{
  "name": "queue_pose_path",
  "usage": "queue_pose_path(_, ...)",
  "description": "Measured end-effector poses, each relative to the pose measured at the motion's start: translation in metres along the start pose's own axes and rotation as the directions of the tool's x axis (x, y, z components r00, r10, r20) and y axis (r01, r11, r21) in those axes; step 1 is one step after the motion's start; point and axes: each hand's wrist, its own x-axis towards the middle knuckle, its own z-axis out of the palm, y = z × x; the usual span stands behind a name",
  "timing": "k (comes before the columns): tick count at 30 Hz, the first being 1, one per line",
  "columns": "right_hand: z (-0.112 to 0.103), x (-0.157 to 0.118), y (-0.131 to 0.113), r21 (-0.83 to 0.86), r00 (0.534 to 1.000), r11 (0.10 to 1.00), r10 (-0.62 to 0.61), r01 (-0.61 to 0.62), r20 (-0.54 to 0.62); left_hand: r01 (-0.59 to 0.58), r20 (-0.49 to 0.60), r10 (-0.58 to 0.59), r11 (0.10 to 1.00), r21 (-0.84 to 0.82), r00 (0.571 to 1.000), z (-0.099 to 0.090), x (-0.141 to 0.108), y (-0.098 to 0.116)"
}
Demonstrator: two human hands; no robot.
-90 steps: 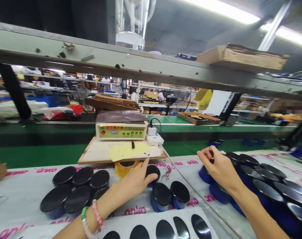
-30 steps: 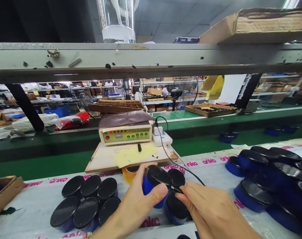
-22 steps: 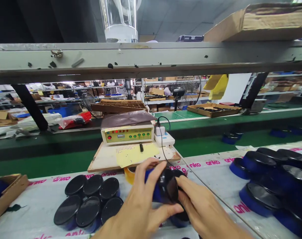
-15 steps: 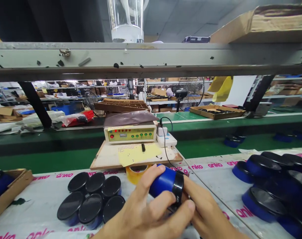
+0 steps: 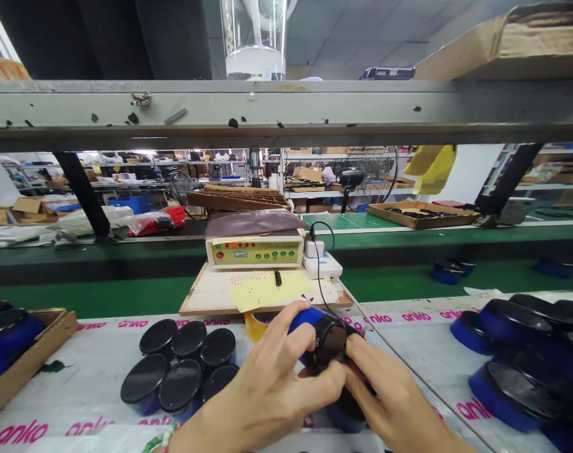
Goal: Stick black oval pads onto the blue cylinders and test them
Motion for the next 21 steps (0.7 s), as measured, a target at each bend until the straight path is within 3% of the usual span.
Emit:
queue_pose_path(3,0.000,0.002,0.001,-0.011,0.999,1.000,-0.020,0.021,0.051,0.225,0.161,-0.200,0.961,-0.162,0.967,0.000,0.000,0.001)
queue_pose_path(5,-0.004,0.003,0.002,-0.077,0.988,0.995,-0.054,0.065,0.143,0.386,0.337,-0.300,0.894,-0.226,0.892,0.002,0.000,0.000)
queue_pose_path(7,-0.017,0.003,0.005,-0.220,0.984,0.966,-0.101,0.133,0.149,0.494,0.412,-0.384,0.845,-0.204,0.826,0.008,-0.001,-0.004)
queue_pose_path(9,-0.041,0.004,0.009,-0.436,0.990,0.891,-0.140,0.130,0.009,0.595,0.384,-0.510,0.790,-0.145,0.770,0.015,-0.003,-0.010)
queue_pose_path(11,-0.072,0.005,0.016,-0.628,0.973,0.778,-0.123,-0.027,-0.195,0.692,0.388,-0.603,0.707,-0.145,0.697,0.021,-0.007,-0.016)
queue_pose_path(14,-0.108,0.008,0.024,-0.709,0.933,0.643,0.023,-0.289,-0.360,0.765,0.537,-0.578,0.605,-0.223,0.614,0.032,-0.015,-0.018)
queue_pose_path(16,-0.113,0.010,0.028,-0.683,0.950,0.667,0.135,-0.297,-0.281,0.775,0.608,-0.531,0.583,-0.243,0.590,0.043,-0.019,-0.016)
queue_pose_path(18,-0.103,0.006,0.028,-0.603,0.961,0.756,0.268,-0.255,-0.071,0.773,0.627,-0.511,0.585,-0.247,0.587,0.055,-0.022,-0.013)
queue_pose_path(19,-0.094,0.003,0.026,-0.543,0.941,0.805,0.331,-0.240,0.074,0.766,0.624,-0.505,0.591,-0.254,0.596,0.060,-0.022,-0.012)
queue_pose_path(21,-0.074,-0.008,0.024,-0.408,0.838,0.869,0.428,-0.279,0.338,0.739,0.619,-0.472,0.612,-0.282,0.628,0.067,-0.021,-0.011)
